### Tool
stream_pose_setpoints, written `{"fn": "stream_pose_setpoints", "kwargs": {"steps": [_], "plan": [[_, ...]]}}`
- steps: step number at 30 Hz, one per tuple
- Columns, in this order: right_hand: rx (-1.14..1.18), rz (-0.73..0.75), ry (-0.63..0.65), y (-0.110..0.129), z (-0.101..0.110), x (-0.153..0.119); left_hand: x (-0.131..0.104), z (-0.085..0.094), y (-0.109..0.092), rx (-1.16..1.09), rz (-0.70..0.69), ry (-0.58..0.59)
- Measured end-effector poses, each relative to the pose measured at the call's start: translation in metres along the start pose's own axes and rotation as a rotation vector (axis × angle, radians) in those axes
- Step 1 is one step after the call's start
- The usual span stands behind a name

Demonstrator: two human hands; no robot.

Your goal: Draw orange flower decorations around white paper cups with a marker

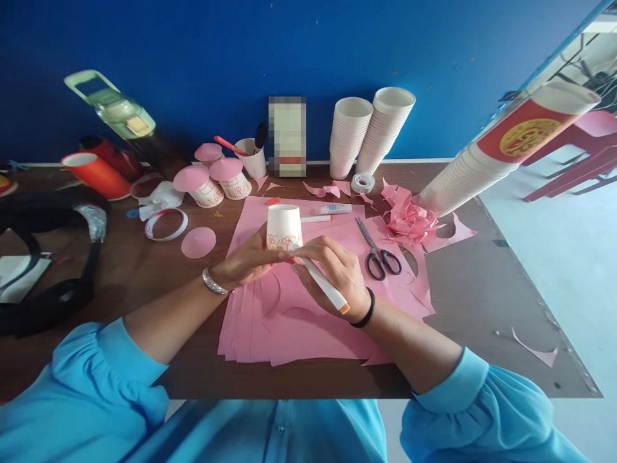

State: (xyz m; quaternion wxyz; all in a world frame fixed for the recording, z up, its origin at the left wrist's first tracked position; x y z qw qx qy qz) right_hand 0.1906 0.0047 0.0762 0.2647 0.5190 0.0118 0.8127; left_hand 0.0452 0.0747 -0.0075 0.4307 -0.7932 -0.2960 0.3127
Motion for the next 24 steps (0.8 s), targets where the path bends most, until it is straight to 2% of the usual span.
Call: {"fn": "stream_pose_setpoints", "kwargs": {"steps": [5,11,18,24], "plan": [[-0.025,-0.089,-0.017,-0.008,0.004,-0.003,0.001,0.005,-0.002,-0.129,-0.031,0.013],[-0.007,-0.158,-0.048,-0.016,0.003,-0.008,0.001,0.013,-0.005,-0.239,-0.018,-0.036],[0.02,-0.125,0.011,-0.012,-0.002,-0.006,-0.001,0.008,-0.006,-0.25,-0.04,0.035],[0.055,-0.058,0.021,-0.007,-0.004,-0.005,0.001,0.011,0.0,-0.176,-0.016,-0.013]]}}
Point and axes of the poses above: each hand's wrist, its own x-axis towards the middle knuckle, its own z-axis out of the back of the hand, y = z × x, the point moved 7 cm from there along x, towards the middle knuckle, and after that the axes turned 8 degrees about z, right-handed, at the moved point
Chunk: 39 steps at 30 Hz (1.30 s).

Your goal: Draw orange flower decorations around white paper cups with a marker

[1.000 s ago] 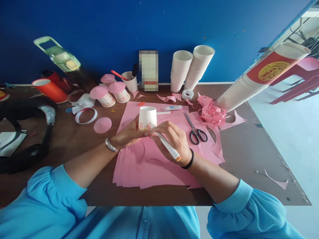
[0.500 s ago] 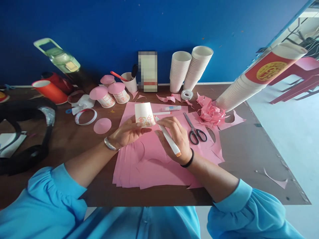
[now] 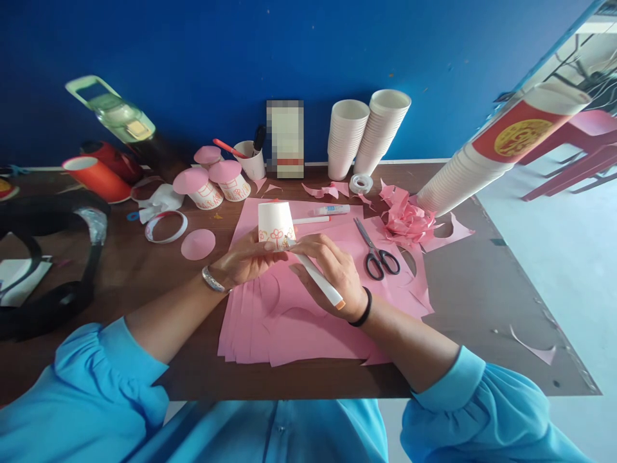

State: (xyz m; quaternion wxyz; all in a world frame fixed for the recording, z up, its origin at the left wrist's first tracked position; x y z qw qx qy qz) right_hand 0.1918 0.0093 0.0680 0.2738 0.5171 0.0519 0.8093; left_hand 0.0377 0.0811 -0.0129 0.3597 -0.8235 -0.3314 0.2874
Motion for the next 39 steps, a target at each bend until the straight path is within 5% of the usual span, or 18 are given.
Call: {"fn": "stream_pose_setpoints", "kwargs": {"steps": [39], "plan": [[-0.053,0.056,0.011,0.001,-0.0032,0.0007,-0.0011,-0.0063,0.0036,0.071,0.059,0.027]]}}
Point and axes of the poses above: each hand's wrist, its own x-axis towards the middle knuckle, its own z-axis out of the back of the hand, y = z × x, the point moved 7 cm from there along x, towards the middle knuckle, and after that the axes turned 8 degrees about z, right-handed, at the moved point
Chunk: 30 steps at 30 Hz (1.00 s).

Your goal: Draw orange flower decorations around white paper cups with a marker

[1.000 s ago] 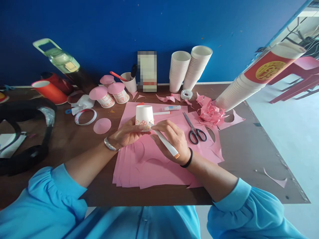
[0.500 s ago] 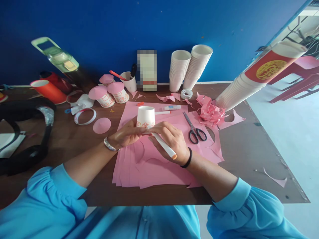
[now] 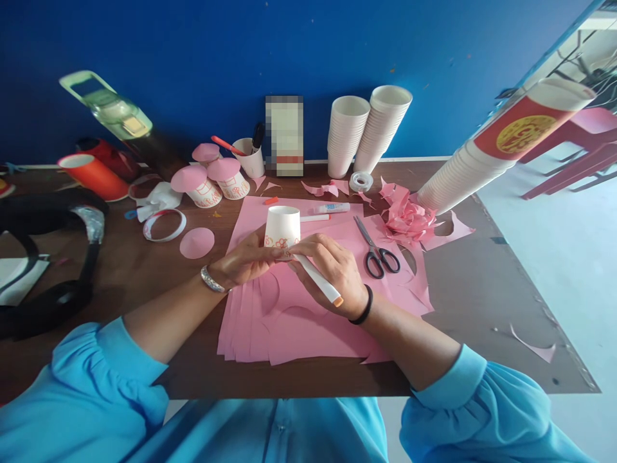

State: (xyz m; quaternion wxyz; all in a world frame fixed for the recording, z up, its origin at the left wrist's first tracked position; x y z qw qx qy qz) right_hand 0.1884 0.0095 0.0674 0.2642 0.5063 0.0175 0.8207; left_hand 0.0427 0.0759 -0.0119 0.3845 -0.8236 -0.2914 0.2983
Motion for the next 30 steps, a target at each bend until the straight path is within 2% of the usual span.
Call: {"fn": "stream_pose_setpoints", "kwargs": {"steps": [21,30], "plan": [[-0.012,-0.069,-0.006,-0.0018,0.0043,0.0029,-0.0005,-0.0023,-0.0021,0.025,-0.007,0.029],[0.0,-0.038,-0.001,0.0021,0.0012,0.003,0.0002,-0.0009,-0.0007,0.018,-0.024,0.027]]}}
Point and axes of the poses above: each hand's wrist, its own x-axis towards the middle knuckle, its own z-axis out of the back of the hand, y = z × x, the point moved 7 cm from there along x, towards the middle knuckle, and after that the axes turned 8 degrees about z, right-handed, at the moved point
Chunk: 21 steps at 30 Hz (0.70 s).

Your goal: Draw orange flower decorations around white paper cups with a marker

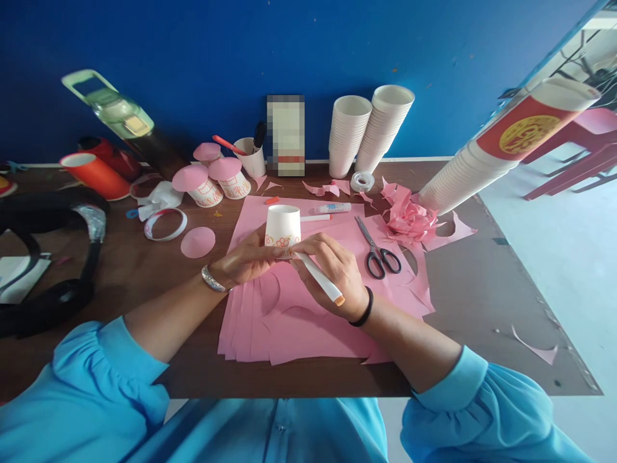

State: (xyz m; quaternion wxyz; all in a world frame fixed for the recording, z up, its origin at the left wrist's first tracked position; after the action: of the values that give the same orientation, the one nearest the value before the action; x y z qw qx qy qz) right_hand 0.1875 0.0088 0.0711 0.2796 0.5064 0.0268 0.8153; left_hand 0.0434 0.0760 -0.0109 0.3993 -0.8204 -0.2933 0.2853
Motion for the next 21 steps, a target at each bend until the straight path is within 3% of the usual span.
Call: {"fn": "stream_pose_setpoints", "kwargs": {"steps": [21], "plan": [[0.021,0.011,0.032,0.0006,-0.0013,-0.0011,-0.001,-0.0015,-0.0019,0.008,0.008,-0.011]]}}
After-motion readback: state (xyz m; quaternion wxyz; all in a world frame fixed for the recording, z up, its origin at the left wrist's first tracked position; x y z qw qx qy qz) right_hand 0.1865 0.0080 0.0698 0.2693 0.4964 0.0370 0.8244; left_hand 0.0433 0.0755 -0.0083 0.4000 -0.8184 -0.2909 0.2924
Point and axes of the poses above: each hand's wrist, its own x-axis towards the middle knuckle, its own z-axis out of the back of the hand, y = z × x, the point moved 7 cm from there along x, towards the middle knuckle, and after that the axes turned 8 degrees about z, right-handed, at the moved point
